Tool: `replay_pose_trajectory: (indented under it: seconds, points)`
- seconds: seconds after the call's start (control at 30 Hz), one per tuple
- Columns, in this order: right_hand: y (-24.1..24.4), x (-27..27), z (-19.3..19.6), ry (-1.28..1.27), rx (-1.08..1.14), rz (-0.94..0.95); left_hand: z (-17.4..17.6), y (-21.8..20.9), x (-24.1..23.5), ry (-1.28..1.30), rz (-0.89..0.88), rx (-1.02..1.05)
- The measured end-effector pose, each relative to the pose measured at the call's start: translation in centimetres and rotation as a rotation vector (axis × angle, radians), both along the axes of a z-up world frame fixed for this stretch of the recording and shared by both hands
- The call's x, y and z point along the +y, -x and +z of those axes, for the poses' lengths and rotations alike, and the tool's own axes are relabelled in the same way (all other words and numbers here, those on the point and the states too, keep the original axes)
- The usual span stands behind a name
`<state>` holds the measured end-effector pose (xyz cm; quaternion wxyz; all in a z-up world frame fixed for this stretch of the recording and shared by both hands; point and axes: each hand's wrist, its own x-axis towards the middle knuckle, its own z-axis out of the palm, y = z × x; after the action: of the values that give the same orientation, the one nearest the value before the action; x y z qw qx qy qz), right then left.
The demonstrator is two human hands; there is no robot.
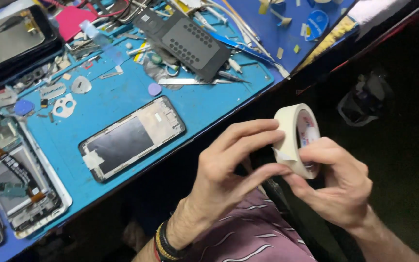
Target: The person disassembles several smartphones and labels the screens and components on a cluttered repair workbench.
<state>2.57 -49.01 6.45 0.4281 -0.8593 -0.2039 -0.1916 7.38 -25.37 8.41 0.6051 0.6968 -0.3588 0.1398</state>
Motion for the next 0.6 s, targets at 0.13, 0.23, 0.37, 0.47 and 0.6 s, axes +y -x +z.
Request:
replay_pose_trajectory:
  seconds: [0.13,0.23,0.37,0.47,0.6]
  points:
    - [-1.3,3.5,-0.6,0.025,0.017,0.193,-3.2,2.4,2.8,0.091,0.158,0.218]
    - [-1.4,5.4,-2.4,0.137,-0.01,0.302,-3.5,3.9,5.2,0.037,0.287,0.203]
    - [-1.2,7.6,-1.9,0.072,0.075,0.323,-5.2,5.8,5.8,-0.063,0.401,-0.012]
    - [-1.5,8.8,0.2,0.422,-0.025,0.205,-6.0,6.4,6.3,-0.119,0.37,-0.177]
    - [-0.8,9.6,0.4,0.435,0.031,0.216,-6.3,6.6,6.9,-0.145,0.453,-0.247]
